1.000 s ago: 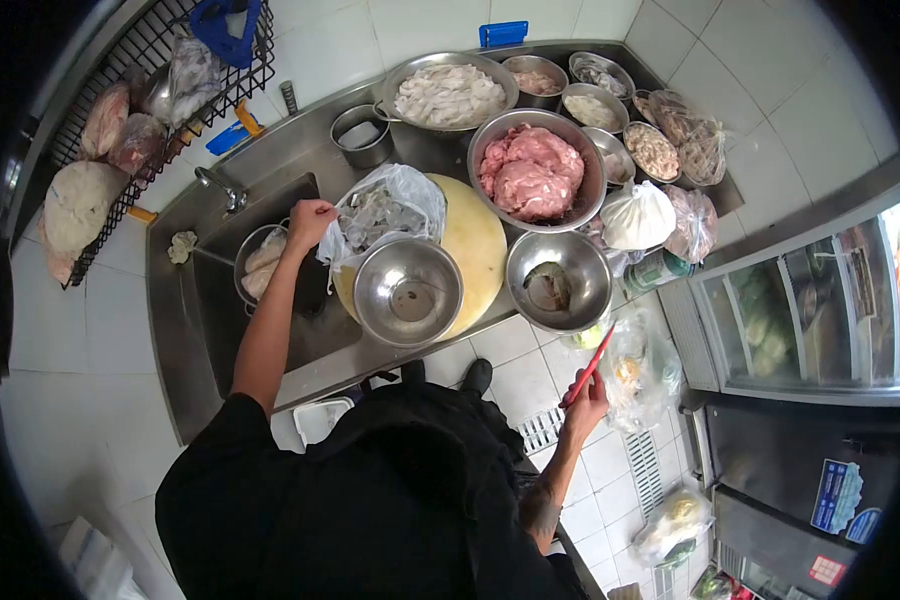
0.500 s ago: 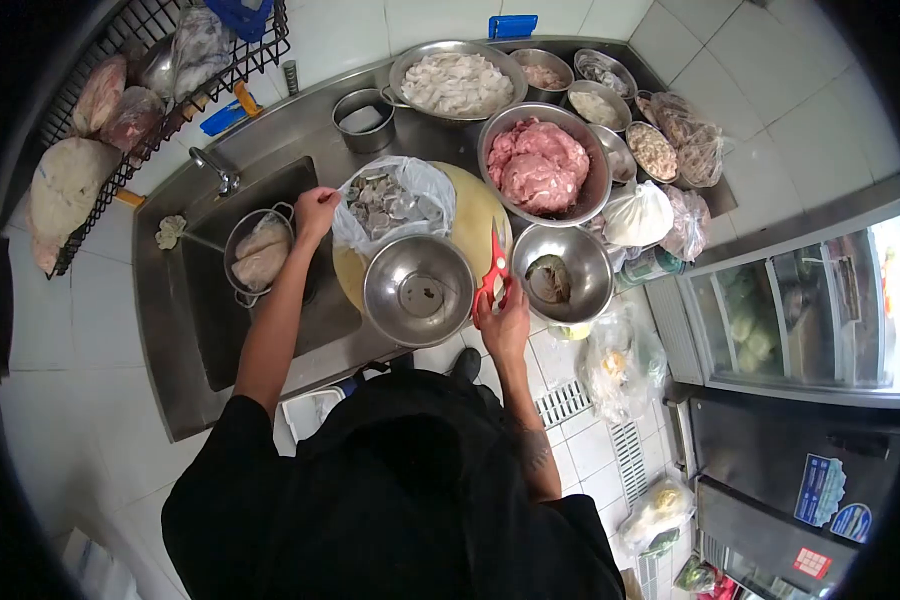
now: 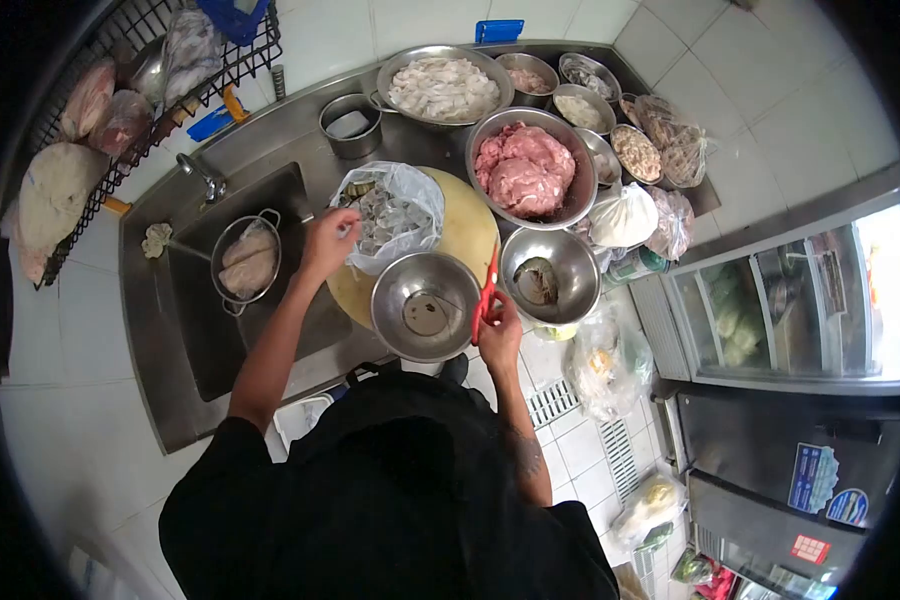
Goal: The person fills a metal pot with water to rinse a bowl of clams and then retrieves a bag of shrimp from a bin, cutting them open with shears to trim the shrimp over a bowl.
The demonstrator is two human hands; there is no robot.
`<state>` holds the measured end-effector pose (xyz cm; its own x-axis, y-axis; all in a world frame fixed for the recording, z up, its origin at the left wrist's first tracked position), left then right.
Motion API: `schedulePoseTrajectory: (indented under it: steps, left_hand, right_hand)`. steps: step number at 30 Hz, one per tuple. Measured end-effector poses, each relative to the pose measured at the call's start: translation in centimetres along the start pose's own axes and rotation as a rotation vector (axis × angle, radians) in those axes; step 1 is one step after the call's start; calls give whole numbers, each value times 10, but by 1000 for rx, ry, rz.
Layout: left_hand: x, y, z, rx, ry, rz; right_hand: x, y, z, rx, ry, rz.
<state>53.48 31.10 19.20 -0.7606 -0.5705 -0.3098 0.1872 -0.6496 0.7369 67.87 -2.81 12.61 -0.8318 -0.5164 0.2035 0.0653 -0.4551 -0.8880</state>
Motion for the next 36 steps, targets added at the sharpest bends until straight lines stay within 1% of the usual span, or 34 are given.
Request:
schedulePoseTrajectory:
  steps: [1,2,3,5,7,9,11,12,14,15,17,18,20,21,22,23,24,25,27,28,30,32,33,34,35,36]
  left_hand:
    - [-3,15,-9,37,-44,-97]
    - [-9,21,-19,-17,-112,-122]
    - [-14,25,-21,-19,-98,-114]
    - [-19,47,-42,-178,-242,-259]
    - [-29,53,-50,-204,-250,-265]
    - [-40,59,-61,-225,-275,-274]
    - [-54,87,-63,-395,-178,-520]
    - [-65,87,-66,-393,-178,-525]
    - [-79,64,-105,-538,-530,-484]
    - [-87,60,-109,-538,-529,-490]
    - [-98,58,-123,-599,-613,-580]
    - [-105,54,-127,-602,-620,-591]
    - [-103,54,-130,-596,-705,-749]
    - [-112,51,-115,-580,-699,-737]
    - [-121,62,-87,-560,-696,-732]
    - [-128,71,-59,-429,-650,-762]
    - [-138,57,-45,-396,-613,-711]
    - [-136,59,-49,-397,-642,-723]
    - [-125,51,-44,-453,-633,-665]
    - [-122,50,-49,-454,-621,-650]
    - [-122,63,-71,-408,-527,-655]
    - [-116,85,-107,-418,-482,-700]
    - [-111,83,-132,-327,-501,-716]
    - [-104,89,-155,-375,-547,-749]
    - [-103,96,-162,-377,-545,-738]
    - [-103,96,-173,-420,-600,-667]
  right_hand:
    - [4,-2,4,8,-10,6]
    - [7,2,7,-116,-30,-45]
    - [10,7,7,-240,-49,-97]
    - [13,13,8,-266,-36,-84]
    - [16,17,13,-333,15,-94]
    - [20,19,15,-332,32,-117]
    - [22,23,13,-419,23,-142]
    - [22,23,13,-420,27,-139]
    - [24,20,12,-398,23,-110]
    - [24,22,12,-400,27,-107]
    - [23,24,13,-368,40,-84]
    - [24,25,13,-356,33,-83]
    - [28,22,13,-385,29,-113]
    - [28,22,13,-404,19,-135]
    - [29,24,15,-363,27,-135]
    - [32,30,19,-380,55,-153]
    - [30,31,21,-361,66,-131]
    - [30,30,18,-339,65,-112]
    - [30,31,17,-391,45,-121]
    - [30,31,18,-393,43,-141]
    - [26,27,18,-388,19,-144]
    - [28,29,18,-439,22,-155]
    - [24,38,16,-471,19,-167]
    - [22,41,15,-504,9,-175]
    - [21,42,14,-538,4,-184]
    - [20,43,14,-536,-1,-189]
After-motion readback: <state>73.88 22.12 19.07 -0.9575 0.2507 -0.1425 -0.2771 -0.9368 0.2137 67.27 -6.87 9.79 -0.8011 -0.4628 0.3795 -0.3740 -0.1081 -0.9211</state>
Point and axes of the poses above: each hand's wrist, its own x-axis away from the middle knuckle, its own z-axis out of the back of the hand, y = z × x, the point moved 9 cm from there along -x, towards the middle knuckle, and after that the axes turned 6 degrees about -y, right-handed, at the moved point
